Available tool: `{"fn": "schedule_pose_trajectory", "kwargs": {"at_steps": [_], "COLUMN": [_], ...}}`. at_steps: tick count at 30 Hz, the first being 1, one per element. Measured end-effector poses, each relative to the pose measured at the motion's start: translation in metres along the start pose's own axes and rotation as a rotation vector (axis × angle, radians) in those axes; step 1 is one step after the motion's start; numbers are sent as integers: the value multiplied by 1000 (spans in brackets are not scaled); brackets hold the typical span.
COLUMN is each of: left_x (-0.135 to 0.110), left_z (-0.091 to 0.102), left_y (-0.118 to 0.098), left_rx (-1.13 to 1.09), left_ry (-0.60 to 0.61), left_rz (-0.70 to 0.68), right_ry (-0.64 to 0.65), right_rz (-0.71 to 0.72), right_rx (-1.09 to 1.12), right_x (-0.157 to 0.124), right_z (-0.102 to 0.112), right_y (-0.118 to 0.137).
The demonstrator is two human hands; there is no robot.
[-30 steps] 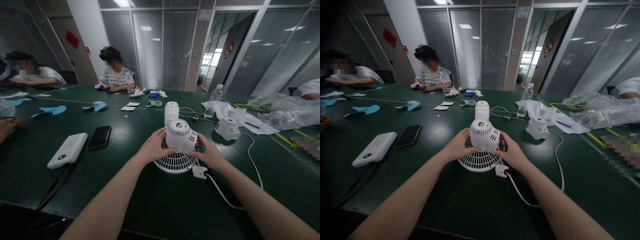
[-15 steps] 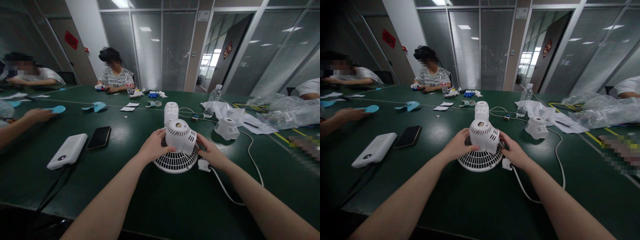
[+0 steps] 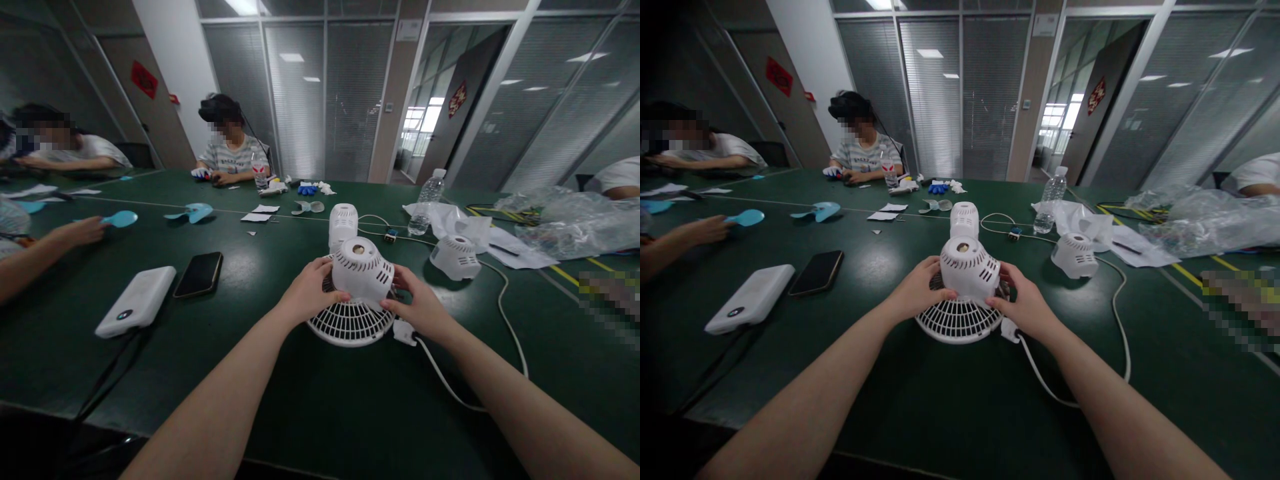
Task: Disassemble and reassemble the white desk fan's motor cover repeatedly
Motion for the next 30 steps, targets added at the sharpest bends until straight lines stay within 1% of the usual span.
{"fn": "schedule_pose_trajectory", "kwargs": {"at_steps": [7, 9, 11, 16, 19, 21, 23, 25, 26, 28, 30], "left_x": [2, 2, 3, 4, 3, 3, 2, 2, 1, 2, 2], "left_z": [-3, -4, -3, 8, 10, 11, 12, 13, 13, 12, 11], "left_y": [4, 5, 5, 4, 1, -1, -3, -3, -3, -4, -4], "left_rx": [-17, -6, 20, 66, 100, 100, 72, 34, 18, -9, -28], "left_ry": [22, 11, -40, -230, -277, -283, -285, -285, -277, -255, -237], "left_rz": [2, -2, -8, -5, -35, -87, -131, -151, -155, -157, -156], "right_ry": [-7, -12, -33, -104, -65, -34, -37, -46, -30, 37, 115], "right_rz": [11, 14, 7, -49, -19, 36, 63, 40, 27, 21, 42], "right_rx": [-90, -122, -158, -230, -226, -204, -203, -274, -337, -470, -550], "right_x": [-1, -2, -3, -6, -7, -6, -6, -6, -5, -4, -3], "right_z": [3, 2, 2, 3, 3, 4, 7, 9, 8, 2, -5], "right_y": [7, 10, 12, 11, 10, 12, 13, 11, 10, 10, 14]}}
Point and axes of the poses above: each hand's wrist, its own x-axis towards the middle knuckle, its own z-axis out of the back of the hand, y = z × x, the point moved 8 cm from there along x, towards the middle knuckle, and after that the axes turned 13 degrees about z, right-handed, at the moved point
